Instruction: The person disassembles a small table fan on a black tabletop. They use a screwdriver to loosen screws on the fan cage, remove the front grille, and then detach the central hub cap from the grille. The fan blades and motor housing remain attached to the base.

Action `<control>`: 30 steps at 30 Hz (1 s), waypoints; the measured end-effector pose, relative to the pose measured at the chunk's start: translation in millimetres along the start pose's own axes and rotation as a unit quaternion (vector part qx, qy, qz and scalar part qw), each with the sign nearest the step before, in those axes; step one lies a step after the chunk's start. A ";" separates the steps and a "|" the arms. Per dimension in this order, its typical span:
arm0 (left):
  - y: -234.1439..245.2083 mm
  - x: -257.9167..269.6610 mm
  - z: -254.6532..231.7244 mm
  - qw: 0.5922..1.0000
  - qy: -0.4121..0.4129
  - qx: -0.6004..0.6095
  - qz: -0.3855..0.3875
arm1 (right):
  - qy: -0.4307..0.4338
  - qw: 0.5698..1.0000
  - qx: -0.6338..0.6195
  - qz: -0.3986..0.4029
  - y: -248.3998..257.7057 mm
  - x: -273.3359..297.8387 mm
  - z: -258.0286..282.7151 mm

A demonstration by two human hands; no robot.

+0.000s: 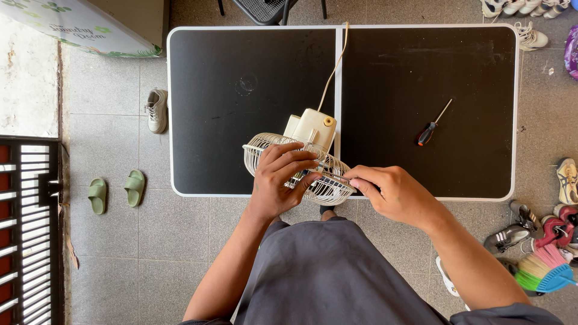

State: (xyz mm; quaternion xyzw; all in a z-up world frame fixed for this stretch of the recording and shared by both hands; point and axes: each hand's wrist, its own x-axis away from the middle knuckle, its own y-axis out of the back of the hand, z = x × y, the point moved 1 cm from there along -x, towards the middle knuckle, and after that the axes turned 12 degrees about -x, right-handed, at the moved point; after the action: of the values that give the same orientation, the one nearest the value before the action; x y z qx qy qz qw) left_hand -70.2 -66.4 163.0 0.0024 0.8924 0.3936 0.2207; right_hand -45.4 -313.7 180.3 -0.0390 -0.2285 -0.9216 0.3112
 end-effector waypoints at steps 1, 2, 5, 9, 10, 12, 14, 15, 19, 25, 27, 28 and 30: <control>0.0 0.6 -0.2 1.000 0.002 -0.002 0.001 | -0.010 1.000 -0.003 0.003 -0.3 -1.4 -0.1; 0.4 1.1 0.0 1.000 0.003 -0.004 0.000 | -0.019 1.000 -0.005 0.006 -0.6 -2.8 0.0; 0.0 1.7 -0.2 1.000 0.004 -0.006 0.001 | -0.067 0.997 0.012 0.019 -0.2 -3.5 1.8; -1.3 1.7 0.6 1.000 -0.001 -0.005 0.001 | 0.048 0.998 0.030 -0.003 1.0 -6.3 6.5; -1.9 2.3 0.3 1.000 0.003 -0.006 0.002 | 0.021 0.999 0.032 0.008 -0.3 -7.8 5.2; -2.1 3.7 -0.3 1.000 0.011 -0.008 0.000 | -0.010 0.999 0.032 0.013 -2.9 -8.2 3.4; -2.9 3.5 0.0 1.000 0.008 -0.008 -0.003 | -0.019 0.999 0.027 0.001 -6.9 -4.5 2.8; -2.9 3.6 0.2 1.000 0.006 -0.008 -0.005 | -0.004 0.999 0.024 -0.022 -10.5 -2.9 3.0; -1.7 3.1 0.9 1.000 0.016 -0.006 -0.002 | 0.091 0.985 0.109 -0.097 -25.4 7.3 5.8; -1.4 0.7 1.2 1.000 0.009 -0.010 0.011 | 0.104 0.990 0.049 -0.086 -20.8 3.4 0.5; -1.5 1.0 1.0 1.000 0.008 -0.007 0.011 | -0.001 0.997 -0.054 -0.048 -16.0 -1.5 -4.6; -1.3 1.1 1.1 1.000 0.007 -0.009 0.009 | -0.101 0.991 -0.088 -0.016 -13.1 -5.1 -8.4; -1.1 1.1 1.7 1.000 0.005 -0.015 0.005 | -0.103 0.990 -0.093 -0.011 -12.8 -7.2 -9.4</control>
State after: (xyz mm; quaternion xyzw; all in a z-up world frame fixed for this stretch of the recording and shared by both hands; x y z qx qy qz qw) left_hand -70.3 -65.7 160.8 0.0018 0.8876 0.4076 0.2145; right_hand -46.6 -304.9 165.3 -0.1597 -0.1727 -0.9334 0.2710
